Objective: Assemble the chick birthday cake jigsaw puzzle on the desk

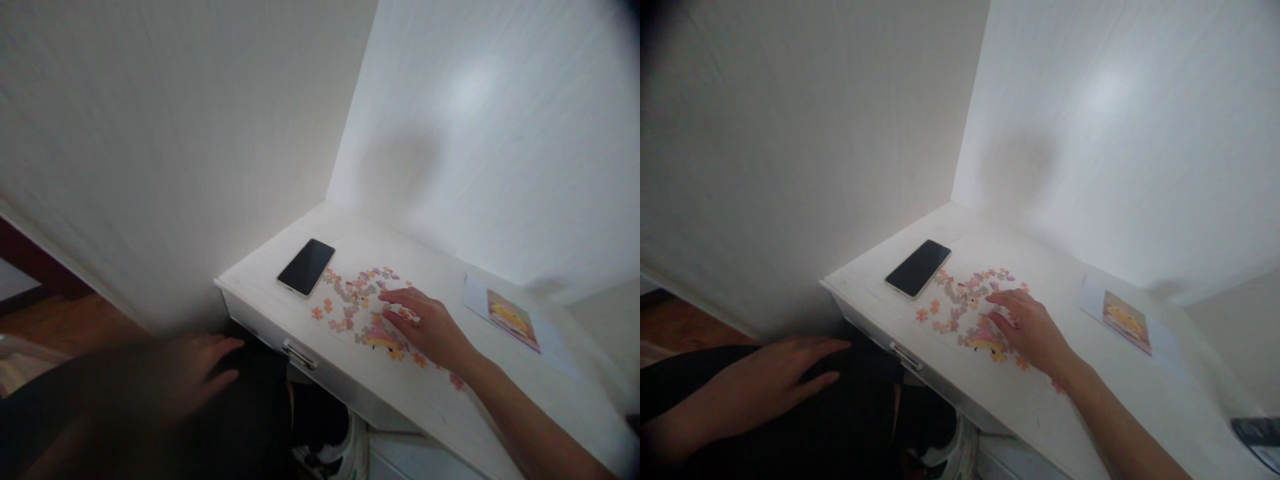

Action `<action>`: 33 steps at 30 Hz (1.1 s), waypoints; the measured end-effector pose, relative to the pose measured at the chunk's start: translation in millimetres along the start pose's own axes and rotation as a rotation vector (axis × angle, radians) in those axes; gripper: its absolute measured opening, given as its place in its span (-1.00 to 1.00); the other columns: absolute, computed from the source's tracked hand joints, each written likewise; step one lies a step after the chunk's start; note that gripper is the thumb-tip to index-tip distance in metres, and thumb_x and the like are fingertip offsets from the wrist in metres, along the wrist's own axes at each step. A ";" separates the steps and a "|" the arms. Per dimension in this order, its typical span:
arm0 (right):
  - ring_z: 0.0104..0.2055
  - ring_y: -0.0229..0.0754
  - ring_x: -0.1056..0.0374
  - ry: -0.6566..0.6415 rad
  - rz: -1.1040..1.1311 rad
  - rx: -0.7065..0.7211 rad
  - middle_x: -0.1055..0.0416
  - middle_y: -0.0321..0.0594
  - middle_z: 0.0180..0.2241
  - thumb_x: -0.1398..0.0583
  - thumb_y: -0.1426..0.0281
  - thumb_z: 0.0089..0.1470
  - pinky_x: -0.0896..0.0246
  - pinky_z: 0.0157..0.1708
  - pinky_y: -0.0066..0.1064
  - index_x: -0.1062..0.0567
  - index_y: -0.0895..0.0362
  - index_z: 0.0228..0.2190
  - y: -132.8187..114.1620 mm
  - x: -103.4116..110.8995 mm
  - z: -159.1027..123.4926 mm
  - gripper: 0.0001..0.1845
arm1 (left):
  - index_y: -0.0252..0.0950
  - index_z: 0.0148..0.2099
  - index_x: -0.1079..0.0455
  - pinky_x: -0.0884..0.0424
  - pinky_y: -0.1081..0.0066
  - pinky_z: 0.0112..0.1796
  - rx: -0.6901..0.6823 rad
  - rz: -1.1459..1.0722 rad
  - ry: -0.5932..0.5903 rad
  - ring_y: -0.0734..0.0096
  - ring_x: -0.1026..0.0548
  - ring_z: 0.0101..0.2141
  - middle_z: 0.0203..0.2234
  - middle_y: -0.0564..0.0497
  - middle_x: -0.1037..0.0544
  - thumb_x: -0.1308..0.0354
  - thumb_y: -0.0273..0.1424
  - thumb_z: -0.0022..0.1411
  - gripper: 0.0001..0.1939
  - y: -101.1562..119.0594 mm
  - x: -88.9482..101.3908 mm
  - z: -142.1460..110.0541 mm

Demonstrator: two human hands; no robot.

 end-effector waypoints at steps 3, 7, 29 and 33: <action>-0.01 -0.03 -0.44 -0.031 -0.034 0.070 -0.54 -0.08 -0.04 -0.14 0.39 0.21 -0.33 0.04 -0.06 -0.54 0.07 -0.06 -13.5 -5.5 13.4 -0.71 | -0.22 0.23 -0.33 -0.28 0.09 0.15 0.057 0.085 -0.138 0.11 -0.41 0.08 0.12 -0.09 -0.44 0.07 -0.19 0.30 -0.48 6.0 -2.4 -2.1; -0.06 -0.06 -0.47 -0.120 -0.054 0.140 -0.56 -0.10 -0.08 -0.11 0.44 0.21 -0.35 0.01 -0.13 -0.57 0.07 -0.10 -24.6 -11.3 29.7 -0.70 | -0.22 0.26 -0.28 -0.24 0.07 0.17 0.039 0.102 -0.167 0.12 -0.39 0.09 0.13 -0.10 -0.42 0.10 -0.18 0.32 -0.47 7.8 -1.6 -3.9; -0.33 -0.15 -0.37 -0.363 0.030 -0.113 -0.50 -0.14 -0.35 -0.18 0.31 0.09 -0.25 -0.26 -0.29 -0.52 0.15 -0.37 -17.0 -19.6 48.4 -0.83 | -0.16 0.23 -0.32 -0.30 0.04 0.13 -0.137 -0.029 -0.052 0.11 -0.42 0.06 0.08 -0.07 -0.46 0.02 -0.16 0.31 -0.51 -14.4 -9.1 -17.2; -0.41 -0.18 -0.31 -0.336 0.124 -0.190 -0.47 -0.20 -0.43 -0.22 0.21 0.06 -0.19 -0.39 -0.35 -0.51 0.13 -0.42 -10.0 -13.7 42.4 -0.76 | -0.17 0.23 -0.31 -0.31 0.04 0.12 -0.140 -0.035 -0.050 0.11 -0.42 0.06 0.08 -0.08 -0.45 0.01 -0.16 0.31 -0.50 -17.6 -10.8 -19.4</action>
Point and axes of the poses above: each hand's wrist, its own z-axis towards the middle knuckle, its own x-axis out of the back of the hand, y = z × x, the point moved 7 cm from there along z, towards the middle knuckle
